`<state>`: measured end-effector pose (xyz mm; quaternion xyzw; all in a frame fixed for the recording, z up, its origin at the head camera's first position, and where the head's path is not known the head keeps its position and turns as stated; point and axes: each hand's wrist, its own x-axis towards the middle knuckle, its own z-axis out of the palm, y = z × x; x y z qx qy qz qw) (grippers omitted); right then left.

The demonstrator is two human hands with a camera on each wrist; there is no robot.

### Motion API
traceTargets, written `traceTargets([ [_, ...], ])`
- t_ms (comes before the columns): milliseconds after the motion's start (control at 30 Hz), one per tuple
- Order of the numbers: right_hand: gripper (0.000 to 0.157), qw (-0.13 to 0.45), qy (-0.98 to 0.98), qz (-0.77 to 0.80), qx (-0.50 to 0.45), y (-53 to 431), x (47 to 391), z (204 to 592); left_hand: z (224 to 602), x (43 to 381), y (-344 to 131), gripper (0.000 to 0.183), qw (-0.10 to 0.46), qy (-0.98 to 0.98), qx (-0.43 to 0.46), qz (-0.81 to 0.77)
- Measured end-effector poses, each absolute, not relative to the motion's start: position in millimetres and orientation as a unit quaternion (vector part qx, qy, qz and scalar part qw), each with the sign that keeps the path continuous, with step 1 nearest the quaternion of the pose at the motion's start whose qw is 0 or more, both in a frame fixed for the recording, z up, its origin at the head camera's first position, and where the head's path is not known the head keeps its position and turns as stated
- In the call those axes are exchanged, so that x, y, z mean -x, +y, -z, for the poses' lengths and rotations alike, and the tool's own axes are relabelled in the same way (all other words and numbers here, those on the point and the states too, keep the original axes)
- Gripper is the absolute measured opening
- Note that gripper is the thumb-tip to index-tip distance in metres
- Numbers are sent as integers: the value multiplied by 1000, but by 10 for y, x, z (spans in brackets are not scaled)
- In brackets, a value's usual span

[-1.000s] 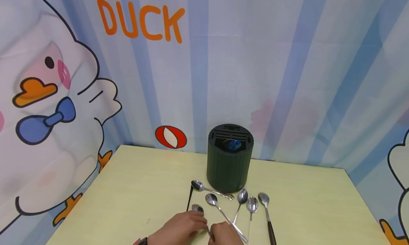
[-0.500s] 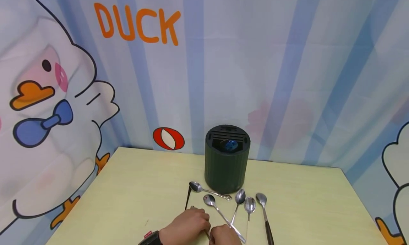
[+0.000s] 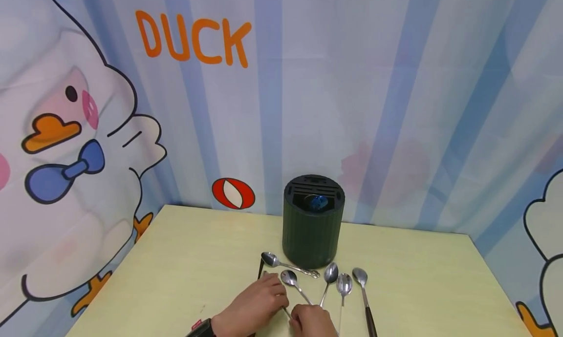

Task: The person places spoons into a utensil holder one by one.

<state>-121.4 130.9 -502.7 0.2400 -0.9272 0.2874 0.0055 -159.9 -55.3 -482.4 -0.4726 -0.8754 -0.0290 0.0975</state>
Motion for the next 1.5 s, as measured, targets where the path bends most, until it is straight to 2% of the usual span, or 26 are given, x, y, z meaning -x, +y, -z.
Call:
traceTargets([
  [100,11,34,-922,-304,-236,1302,1209,4968,4774,1598,-587,25,121,-883,448,67],
  [267,6,64,-913,-349,-201,1278,1177,4857,4735,1576,-611,78,203,-882,393,164],
  [333,5,72,-908,-366,-189,1266,1159,4819,4722,1552,-601,94,216,-884,354,215],
  [400,4,77,-903,-383,-180,1258,1140,4786,4707,1529,-585,102,201,-886,305,286],
  [500,4,83,-895,-405,-169,1239,1110,4740,4664,1505,-560,104,134,-874,226,409],
  [600,6,100,-885,-425,-161,1212,1078,4703,4617,1495,-548,98,56,-850,168,497],
  [700,4,138,-876,-435,-156,1175,1055,4682,4594,1479,-542,76,11,-827,164,538],
  [833,12,197,-860,-444,-157,1122,1049,4670,4570,1438,-515,31,2,-787,195,586],
  [933,16,233,-845,-451,-166,1093,1056,4676,4548,1396,-487,14,1,-752,202,628],
  [1167,21,251,-834,-459,-175,1071,1050,4692,4446,1285,-448,11,5,-698,200,688],
  [1367,16,235,-852,-442,-152,1083,1051,4672,4255,1200,-479,10,5,-684,196,702],
  [1500,16,246,-854,-436,-145,1139,1085,4609,4204,1234,-497,11,1,-661,209,721],
])
